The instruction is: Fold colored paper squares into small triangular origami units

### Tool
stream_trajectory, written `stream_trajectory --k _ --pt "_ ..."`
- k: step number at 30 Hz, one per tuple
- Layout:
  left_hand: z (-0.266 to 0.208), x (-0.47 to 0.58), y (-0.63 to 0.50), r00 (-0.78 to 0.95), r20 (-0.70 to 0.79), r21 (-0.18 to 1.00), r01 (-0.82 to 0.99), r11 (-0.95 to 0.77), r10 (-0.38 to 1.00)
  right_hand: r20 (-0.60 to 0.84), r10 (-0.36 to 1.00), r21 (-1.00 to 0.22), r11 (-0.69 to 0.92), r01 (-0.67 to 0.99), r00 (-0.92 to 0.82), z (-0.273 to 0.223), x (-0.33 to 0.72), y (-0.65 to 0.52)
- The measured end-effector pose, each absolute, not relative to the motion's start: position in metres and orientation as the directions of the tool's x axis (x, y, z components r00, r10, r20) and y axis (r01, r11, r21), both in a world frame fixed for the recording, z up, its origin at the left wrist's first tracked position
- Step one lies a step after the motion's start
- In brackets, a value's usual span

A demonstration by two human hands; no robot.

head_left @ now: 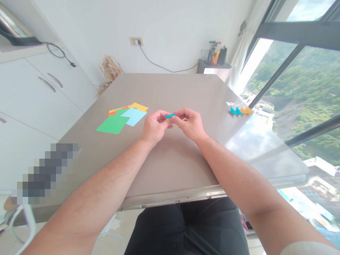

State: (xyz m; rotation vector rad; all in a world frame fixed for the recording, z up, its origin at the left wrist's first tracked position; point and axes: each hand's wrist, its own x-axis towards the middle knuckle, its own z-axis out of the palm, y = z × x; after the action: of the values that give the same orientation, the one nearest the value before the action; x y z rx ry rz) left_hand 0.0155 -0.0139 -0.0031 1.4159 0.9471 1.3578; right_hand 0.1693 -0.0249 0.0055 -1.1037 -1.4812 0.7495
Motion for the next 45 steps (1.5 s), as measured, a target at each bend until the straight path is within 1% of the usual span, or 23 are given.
stream_trajectory --k 3,10,20,29,35,38,42,45 --pt "-0.0043 0.0165 -0.0138 0.072 0.311 0.95 -0.054 -0.307 0.948 0.413 0.91 -0.882 0.387 0.269 0.043 0.0066 0.169 -0.0254" --pt "-0.0064 0.0153 -0.0121 0.065 0.348 0.937 -0.009 -0.349 0.935 0.451 0.891 -0.869 0.426 0.25 0.046 0.0065 0.1687 -0.0258" --pt "-0.004 0.015 -0.0132 0.119 0.317 0.948 -0.042 -0.315 0.941 0.419 0.907 -0.88 0.398 0.258 0.03 0.0085 0.1693 -0.0284" --pt "-0.006 0.0148 -0.0122 0.128 0.324 0.946 -0.016 -0.325 0.937 0.399 0.917 -0.893 0.381 0.24 0.031 0.01 0.1681 -0.029" --pt "-0.0019 0.0151 -0.0166 0.183 0.28 0.96 -0.069 -0.271 0.943 0.405 0.912 -0.898 0.385 0.21 0.06 0.0134 0.1676 -0.031" --pt "-0.0009 0.0144 -0.017 0.193 0.254 0.967 -0.051 -0.249 0.948 0.379 0.922 -0.911 0.357 0.207 0.078 0.0152 0.1679 -0.0317" --pt "-0.0012 0.0138 -0.0154 0.165 0.278 0.96 -0.019 -0.279 0.946 0.334 0.942 -0.929 0.322 0.18 0.037 0.0153 0.1685 -0.0312" --pt "-0.0028 0.0134 -0.0137 0.177 0.297 0.952 0.019 -0.305 0.938 0.33 0.943 -0.932 0.318 0.174 0.045 0.0138 0.1689 -0.0301"
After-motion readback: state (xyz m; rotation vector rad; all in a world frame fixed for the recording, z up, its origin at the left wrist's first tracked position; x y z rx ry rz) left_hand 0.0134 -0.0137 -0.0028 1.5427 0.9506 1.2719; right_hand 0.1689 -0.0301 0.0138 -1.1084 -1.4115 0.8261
